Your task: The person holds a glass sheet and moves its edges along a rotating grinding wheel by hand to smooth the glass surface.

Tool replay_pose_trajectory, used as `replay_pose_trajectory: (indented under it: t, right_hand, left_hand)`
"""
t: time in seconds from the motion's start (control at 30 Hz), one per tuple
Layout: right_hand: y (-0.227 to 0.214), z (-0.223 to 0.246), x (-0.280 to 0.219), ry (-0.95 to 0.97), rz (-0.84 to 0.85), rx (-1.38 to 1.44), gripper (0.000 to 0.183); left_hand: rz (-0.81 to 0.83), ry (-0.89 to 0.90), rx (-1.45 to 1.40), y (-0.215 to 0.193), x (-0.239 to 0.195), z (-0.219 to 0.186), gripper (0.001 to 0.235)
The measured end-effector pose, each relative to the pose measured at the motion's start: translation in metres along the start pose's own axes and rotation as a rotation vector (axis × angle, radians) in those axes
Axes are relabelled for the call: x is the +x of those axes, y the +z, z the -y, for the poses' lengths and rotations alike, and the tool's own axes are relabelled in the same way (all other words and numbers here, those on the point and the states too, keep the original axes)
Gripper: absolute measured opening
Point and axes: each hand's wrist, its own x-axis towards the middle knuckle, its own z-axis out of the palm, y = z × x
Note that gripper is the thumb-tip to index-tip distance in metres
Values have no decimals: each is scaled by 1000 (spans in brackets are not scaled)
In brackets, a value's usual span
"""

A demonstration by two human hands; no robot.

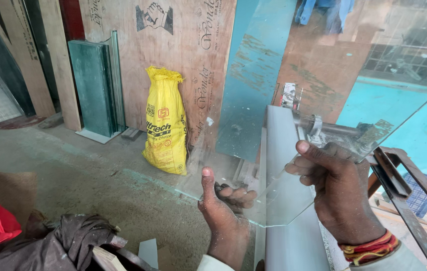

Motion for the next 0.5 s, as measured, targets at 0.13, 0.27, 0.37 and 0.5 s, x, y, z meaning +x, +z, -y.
replay_pose_trajectory:
  t: [0.13, 0.27, 0.37, 0.5]
  right_hand:
    - [-4, 0, 2, -2, -4, 11, 23]
    - [-6, 1, 3, 45, -21, 19, 24]
    - [-3, 1, 3, 48, -52, 12, 22]
    - [0, 3, 1, 23, -70, -20, 23]
  left_hand:
    - [43, -3, -22, 4, 1, 3, 61]
    - [59, -2, -3, 3, 1, 5, 60]
    - [52, -4, -15, 3, 0, 4, 60]
    - [53, -18, -42, 5, -1, 3, 59]
